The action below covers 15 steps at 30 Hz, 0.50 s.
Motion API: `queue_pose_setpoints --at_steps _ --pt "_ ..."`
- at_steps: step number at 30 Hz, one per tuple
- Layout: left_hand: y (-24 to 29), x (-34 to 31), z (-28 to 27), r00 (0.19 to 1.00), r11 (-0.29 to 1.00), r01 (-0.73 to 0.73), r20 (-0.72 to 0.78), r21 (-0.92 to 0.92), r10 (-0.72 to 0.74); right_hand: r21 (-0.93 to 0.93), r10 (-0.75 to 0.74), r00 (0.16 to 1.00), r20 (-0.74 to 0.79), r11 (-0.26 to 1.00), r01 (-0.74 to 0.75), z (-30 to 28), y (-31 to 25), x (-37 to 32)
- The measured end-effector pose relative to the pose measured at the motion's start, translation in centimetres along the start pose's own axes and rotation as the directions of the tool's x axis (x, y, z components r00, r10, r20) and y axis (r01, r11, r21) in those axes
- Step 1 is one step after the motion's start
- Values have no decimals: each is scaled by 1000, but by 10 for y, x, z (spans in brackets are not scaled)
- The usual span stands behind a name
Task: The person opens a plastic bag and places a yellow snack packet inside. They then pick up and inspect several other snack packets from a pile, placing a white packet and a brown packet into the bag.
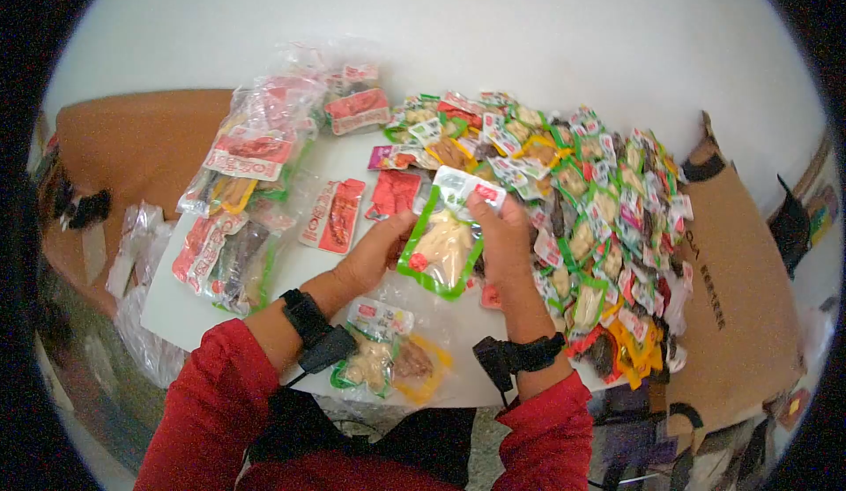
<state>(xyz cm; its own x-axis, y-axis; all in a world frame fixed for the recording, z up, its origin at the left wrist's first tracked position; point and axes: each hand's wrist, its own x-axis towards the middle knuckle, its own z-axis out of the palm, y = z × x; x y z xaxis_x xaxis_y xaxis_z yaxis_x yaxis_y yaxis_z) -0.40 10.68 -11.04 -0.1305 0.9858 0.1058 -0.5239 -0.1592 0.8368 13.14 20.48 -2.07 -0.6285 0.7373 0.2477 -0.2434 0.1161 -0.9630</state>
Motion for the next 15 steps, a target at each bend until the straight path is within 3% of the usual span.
queue_pose_setpoints --at_steps 3,5,7,8,11,13,14,15 --pt "16 -16 33 1000 991 -25 -9 -132 24 9 46 998 -31 999 -46 -5 23 -13" --pt "13 -16 29 993 1000 -29 112 -2 29 113 104 994 19 988 -106 -1 32 -15" --pt "12 -17 34 994 1000 4 -113 1 -4 178 65 997 28 982 -69 5 45 -13" --pt "12 -15 30 991 996 9 -129 -87 -20 188 59 998 9 980 -60 9 50 -13" --pt "14 -13 24 984 996 -57 -175 -64 45 268 -35 999 41 963 23 17 50 -12" --pt "12 -9 23 977 994 -79 -202 -70 63 99 -47 993 107 994 36 19 51 -20" --pt "11 -9 23 968 996 -63 -246 -55 48 -113 -48 993 108 992 60 16 57 -21" --pt "12 -10 22 954 998 -50 -297 -35 37 -90 -45 991 125 994 56 15 61 -23"
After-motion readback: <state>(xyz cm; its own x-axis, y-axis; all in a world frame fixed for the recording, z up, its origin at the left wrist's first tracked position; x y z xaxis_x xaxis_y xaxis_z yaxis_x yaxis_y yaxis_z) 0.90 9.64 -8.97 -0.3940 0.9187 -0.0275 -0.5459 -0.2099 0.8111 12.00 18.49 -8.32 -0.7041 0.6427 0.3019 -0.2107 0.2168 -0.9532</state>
